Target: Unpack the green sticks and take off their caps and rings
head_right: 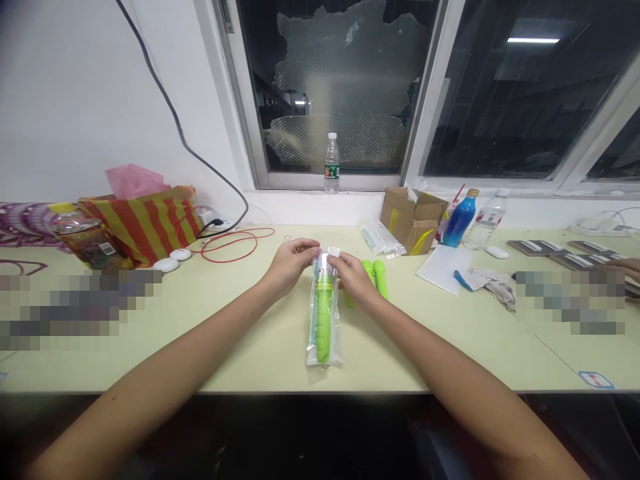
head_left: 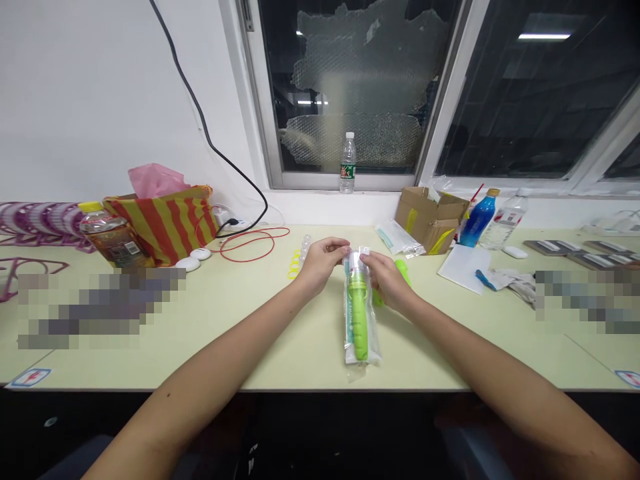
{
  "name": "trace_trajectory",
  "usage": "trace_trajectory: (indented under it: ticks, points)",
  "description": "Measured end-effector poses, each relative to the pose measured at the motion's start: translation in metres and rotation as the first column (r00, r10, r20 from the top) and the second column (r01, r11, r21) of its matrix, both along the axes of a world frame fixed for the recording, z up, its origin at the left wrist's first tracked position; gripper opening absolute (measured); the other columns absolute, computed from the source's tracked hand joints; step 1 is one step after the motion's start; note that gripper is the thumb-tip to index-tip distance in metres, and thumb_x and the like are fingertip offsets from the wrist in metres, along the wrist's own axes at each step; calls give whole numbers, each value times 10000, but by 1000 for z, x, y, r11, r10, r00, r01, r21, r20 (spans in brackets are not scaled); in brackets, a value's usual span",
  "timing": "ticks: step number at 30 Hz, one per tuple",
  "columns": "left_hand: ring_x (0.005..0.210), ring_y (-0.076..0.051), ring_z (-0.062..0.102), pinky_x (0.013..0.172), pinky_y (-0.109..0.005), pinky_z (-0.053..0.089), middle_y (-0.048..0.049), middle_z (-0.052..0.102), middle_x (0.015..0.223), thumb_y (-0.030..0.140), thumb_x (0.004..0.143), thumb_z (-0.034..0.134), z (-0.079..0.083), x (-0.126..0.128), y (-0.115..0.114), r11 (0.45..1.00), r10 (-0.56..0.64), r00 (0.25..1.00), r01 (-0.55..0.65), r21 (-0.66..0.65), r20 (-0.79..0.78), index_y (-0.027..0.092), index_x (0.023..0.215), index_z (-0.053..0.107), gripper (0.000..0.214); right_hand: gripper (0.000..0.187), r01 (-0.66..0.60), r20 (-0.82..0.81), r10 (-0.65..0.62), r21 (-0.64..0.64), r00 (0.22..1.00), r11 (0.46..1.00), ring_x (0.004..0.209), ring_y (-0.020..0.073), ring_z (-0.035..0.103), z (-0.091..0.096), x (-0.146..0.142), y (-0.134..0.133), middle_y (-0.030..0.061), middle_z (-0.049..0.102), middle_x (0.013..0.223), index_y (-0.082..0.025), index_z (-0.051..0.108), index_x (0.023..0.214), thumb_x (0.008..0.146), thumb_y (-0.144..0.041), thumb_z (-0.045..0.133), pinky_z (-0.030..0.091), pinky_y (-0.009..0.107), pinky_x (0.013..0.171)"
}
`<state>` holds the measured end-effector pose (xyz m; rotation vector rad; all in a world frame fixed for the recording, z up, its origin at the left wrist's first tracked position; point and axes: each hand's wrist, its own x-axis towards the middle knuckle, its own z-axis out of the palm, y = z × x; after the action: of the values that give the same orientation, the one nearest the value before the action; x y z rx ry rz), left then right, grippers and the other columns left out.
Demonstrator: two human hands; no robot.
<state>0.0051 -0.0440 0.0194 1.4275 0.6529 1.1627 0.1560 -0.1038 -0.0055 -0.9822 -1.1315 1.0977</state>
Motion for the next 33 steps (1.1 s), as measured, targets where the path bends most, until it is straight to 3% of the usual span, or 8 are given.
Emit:
trace_trajectory:
  ticks: [3,8,17,22,28,33]
  points:
    - [707,-125,596,715,-305,501,-26,642,760,267,678,759,-1,2,-3,1000,-3,1000,3,-17,6,138,859,688,233,280,71,17,-72,35,997,997,676,159,546,0,4,2,9,595,759,-209,640,810,748,-478,687,448,251,519]
    - [716,-134,595,690,-311,515,-20,622,745,267,670,760,2,4,-9,998,-10,999,12,-60,36,141,812,677,207,220,87,-30,-85,82,996,993,774,180,590,3,10,3,43,661,932,-210,700,858,731,-390,711,503,302,607]
    - [719,-125,590,681,-301,527,-19,629,760,240,661,763,4,4,-12,998,15,999,-12,-59,40,146,846,709,214,246,154,-96,-143,129,985,980,705,148,552,5,13,4,6,620,785,-228,744,926,686,-279,718,486,301,615]
    - [771,-143,613,747,-332,536,-34,665,808,230,681,732,1,3,-9,1000,-19,998,20,-22,54,161,877,732,208,128,150,-142,-132,126,981,981,727,151,556,6,12,3,13,630,836,-226,729,797,672,-242,706,468,285,602]
    - [770,-139,616,776,-335,538,-25,673,822,207,703,679,0,3,-9,998,-16,998,12,63,59,165,799,714,111,28,152,-156,-126,173,980,973,691,147,530,6,12,4,-2,587,762,-217,661,695,677,-223,681,458,283,598]
    - [763,-138,596,730,-297,502,-21,648,823,154,717,628,2,0,-12,969,20,1000,-17,248,-11,175,754,710,92,60,116,-157,-83,216,984,969,688,144,517,6,14,3,-4,553,752,-215,618,682,676,-217,678,457,274,597]
